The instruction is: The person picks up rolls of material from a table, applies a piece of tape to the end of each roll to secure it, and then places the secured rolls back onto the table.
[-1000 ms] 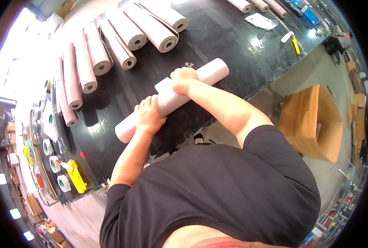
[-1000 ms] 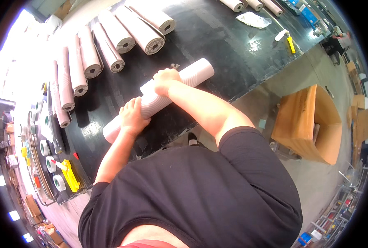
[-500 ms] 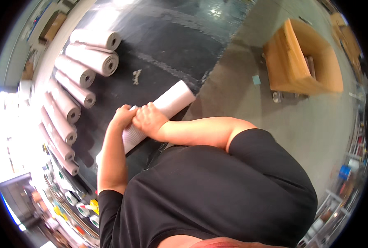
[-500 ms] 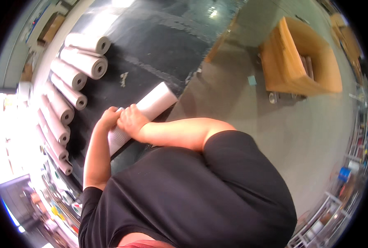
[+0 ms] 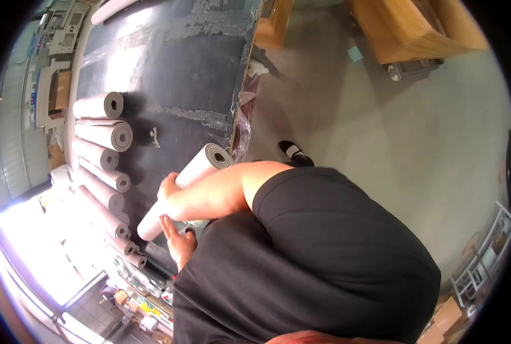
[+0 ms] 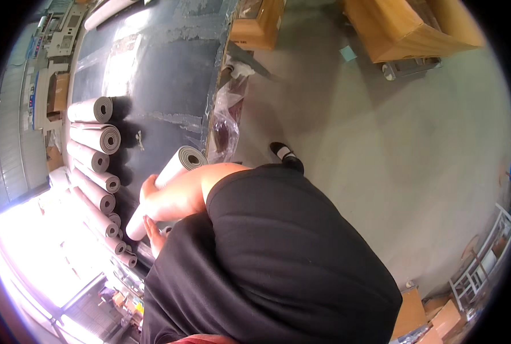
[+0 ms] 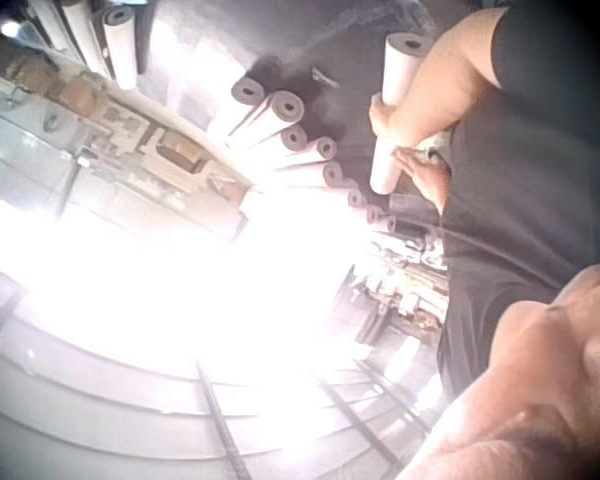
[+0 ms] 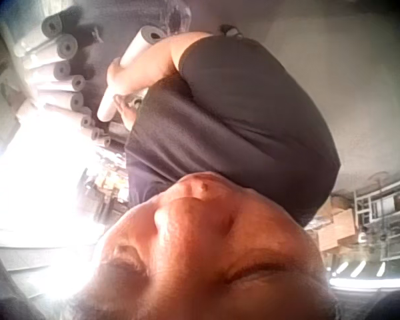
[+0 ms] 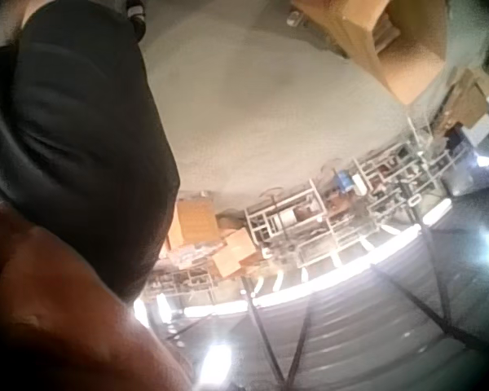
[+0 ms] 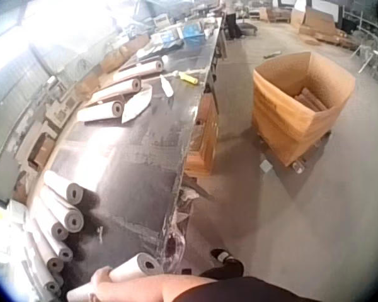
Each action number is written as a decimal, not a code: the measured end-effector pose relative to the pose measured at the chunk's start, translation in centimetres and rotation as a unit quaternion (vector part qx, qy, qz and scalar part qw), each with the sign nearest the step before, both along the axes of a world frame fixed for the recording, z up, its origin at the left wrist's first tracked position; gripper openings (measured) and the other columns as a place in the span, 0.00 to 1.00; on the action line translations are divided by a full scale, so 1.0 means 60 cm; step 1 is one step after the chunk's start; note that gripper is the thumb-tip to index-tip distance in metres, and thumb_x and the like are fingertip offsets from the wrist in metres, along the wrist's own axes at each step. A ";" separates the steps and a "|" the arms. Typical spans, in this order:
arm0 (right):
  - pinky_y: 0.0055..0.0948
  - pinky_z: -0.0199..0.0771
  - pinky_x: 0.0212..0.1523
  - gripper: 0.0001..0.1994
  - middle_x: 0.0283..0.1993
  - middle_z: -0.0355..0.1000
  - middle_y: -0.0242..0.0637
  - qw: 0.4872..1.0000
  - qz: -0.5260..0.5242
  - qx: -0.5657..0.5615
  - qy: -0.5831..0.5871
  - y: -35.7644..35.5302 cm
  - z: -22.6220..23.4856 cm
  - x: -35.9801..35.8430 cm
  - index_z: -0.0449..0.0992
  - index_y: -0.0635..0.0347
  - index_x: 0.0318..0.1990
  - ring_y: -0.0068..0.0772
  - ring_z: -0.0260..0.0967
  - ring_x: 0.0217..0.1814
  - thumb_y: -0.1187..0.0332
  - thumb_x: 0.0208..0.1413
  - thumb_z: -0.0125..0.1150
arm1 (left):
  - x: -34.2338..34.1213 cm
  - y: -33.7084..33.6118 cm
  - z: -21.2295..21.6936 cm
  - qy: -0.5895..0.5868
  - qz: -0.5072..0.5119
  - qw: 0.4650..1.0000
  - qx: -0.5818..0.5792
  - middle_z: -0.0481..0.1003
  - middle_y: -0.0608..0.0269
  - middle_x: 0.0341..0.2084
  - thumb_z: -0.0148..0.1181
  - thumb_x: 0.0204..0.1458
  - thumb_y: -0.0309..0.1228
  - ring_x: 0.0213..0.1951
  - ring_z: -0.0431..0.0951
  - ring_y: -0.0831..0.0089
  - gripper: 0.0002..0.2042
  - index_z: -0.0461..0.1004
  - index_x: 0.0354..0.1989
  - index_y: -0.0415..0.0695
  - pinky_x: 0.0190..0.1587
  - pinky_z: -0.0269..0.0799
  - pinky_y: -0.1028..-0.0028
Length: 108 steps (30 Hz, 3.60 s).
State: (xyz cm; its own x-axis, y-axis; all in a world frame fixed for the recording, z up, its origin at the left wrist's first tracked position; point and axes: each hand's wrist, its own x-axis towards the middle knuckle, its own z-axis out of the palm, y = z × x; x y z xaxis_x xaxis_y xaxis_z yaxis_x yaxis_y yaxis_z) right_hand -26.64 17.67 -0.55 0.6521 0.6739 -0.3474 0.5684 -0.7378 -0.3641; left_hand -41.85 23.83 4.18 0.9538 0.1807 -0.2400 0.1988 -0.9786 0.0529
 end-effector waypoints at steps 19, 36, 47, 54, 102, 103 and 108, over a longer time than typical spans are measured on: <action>0.55 0.66 0.62 0.27 0.60 0.75 0.46 0.998 0.041 0.032 -0.020 -0.150 0.077 0.071 0.73 0.58 0.63 0.51 0.72 0.62 0.57 0.57 0.62 | 0.064 -0.058 -0.005 -0.019 0.010 0.993 0.119 0.50 0.58 0.77 0.61 0.47 0.31 0.50 0.77 0.44 0.42 0.54 0.74 0.38 0.55 0.73 0.57; 0.44 0.68 0.68 0.58 0.65 0.68 0.49 0.995 -0.006 -0.015 0.100 -0.181 0.085 0.008 0.60 0.59 0.72 0.52 0.66 0.67 0.50 0.29 0.82 | -0.019 -0.033 0.004 -0.037 -0.037 0.999 0.001 0.51 0.68 0.77 0.61 0.45 0.33 0.41 0.78 0.54 0.40 0.60 0.73 0.50 0.47 0.79 0.58; 0.46 0.57 0.71 0.64 0.75 0.51 0.43 0.971 -0.091 -0.133 -0.176 -0.168 0.073 -0.082 0.42 0.48 0.79 0.49 0.50 0.77 0.48 0.37 0.82 | 0.079 -0.017 -0.003 -0.093 -0.050 0.992 -0.072 0.49 0.62 0.77 0.60 0.50 0.32 0.52 0.77 0.53 0.37 0.58 0.72 0.45 0.55 0.75 0.57; 0.37 0.64 0.71 0.64 0.70 0.65 0.54 0.970 -0.172 0.126 0.115 -0.257 0.045 0.024 0.50 0.64 0.77 0.48 0.62 0.73 0.57 0.30 0.84 | -0.054 0.012 -0.029 -0.133 0.024 0.969 -0.208 0.57 0.50 0.72 0.69 0.44 0.36 0.58 0.76 0.53 0.47 0.53 0.74 0.44 0.57 0.73 0.57; 0.40 0.59 0.73 0.51 0.72 0.63 0.50 0.970 -0.016 0.234 -0.057 0.137 0.271 0.552 0.62 0.56 0.73 0.47 0.59 0.74 0.44 0.43 0.77 | -0.049 0.202 -0.146 -0.167 0.278 0.488 -0.810 0.78 0.61 0.38 0.64 0.59 0.34 0.40 0.79 0.69 0.09 0.78 0.36 0.39 0.48 0.75 0.69; 0.41 0.57 0.74 0.50 0.73 0.63 0.48 0.974 0.022 0.198 -0.109 0.179 0.275 0.566 0.63 0.55 0.72 0.46 0.58 0.75 0.41 0.44 0.75 | -0.053 0.201 -0.147 -0.182 0.289 0.489 -0.803 0.78 0.61 0.37 0.64 0.59 0.34 0.40 0.79 0.69 0.10 0.78 0.36 0.39 0.48 0.75 0.69; 0.50 0.50 0.77 0.48 0.74 0.60 0.46 0.976 0.115 0.182 -0.039 0.196 0.199 0.527 0.66 0.51 0.71 0.50 0.51 0.78 0.31 0.46 0.67 | -0.045 0.188 -0.143 -0.186 0.303 0.538 -0.764 0.78 0.63 0.35 0.62 0.61 0.32 0.39 0.77 0.72 0.09 0.78 0.36 0.38 0.46 0.72 0.72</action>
State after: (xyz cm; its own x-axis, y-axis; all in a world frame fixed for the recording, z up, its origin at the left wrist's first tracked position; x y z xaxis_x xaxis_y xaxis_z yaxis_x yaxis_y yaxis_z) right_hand 4.98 29.44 11.36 0.4844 0.8747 -0.0136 0.7396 -0.4178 -0.5276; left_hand -44.56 35.12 -4.43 0.8648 0.3477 -0.3623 0.1545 0.5023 0.8508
